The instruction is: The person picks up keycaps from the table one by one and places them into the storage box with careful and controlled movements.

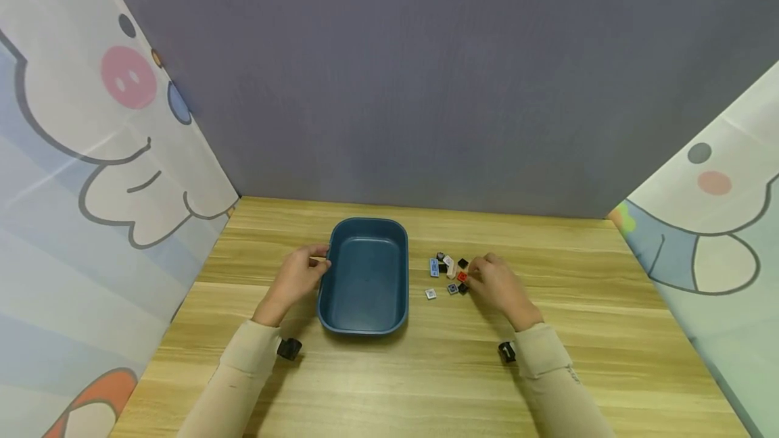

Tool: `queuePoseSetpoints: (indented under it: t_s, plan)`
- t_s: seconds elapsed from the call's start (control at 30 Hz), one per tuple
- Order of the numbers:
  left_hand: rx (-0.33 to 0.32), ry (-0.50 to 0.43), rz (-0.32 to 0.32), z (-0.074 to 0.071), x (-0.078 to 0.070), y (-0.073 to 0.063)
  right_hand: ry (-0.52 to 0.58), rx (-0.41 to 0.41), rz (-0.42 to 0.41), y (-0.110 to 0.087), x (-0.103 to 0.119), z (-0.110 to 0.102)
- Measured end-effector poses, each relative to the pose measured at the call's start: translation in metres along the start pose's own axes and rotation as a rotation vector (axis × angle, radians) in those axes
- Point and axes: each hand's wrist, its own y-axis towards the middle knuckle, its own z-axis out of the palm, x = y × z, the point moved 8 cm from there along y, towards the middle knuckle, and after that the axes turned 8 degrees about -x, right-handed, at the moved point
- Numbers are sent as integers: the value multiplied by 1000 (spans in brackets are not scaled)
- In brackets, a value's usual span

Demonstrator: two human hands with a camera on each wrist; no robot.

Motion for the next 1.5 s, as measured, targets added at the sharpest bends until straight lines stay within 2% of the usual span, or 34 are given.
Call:
queuePoseSetpoints:
  t_s: [0.27,0.87,1.1,1.33,1.5]
  plan:
    - [-2,-4,-4,-1,-1,0,-9,50,12,-1,-2,8]
    - [7,-12,-6,0,-1,-1,-19,46,19,0,-1,8]
    - [0,-7,5,0,1,-1,-17,35,24,2,3,1]
    - [10,-13,9,0,3,0,-1,-65,-78,6,24,-18]
    - [19,-19,-7,0,3,0,-2,-99,-142,13,41,-27]
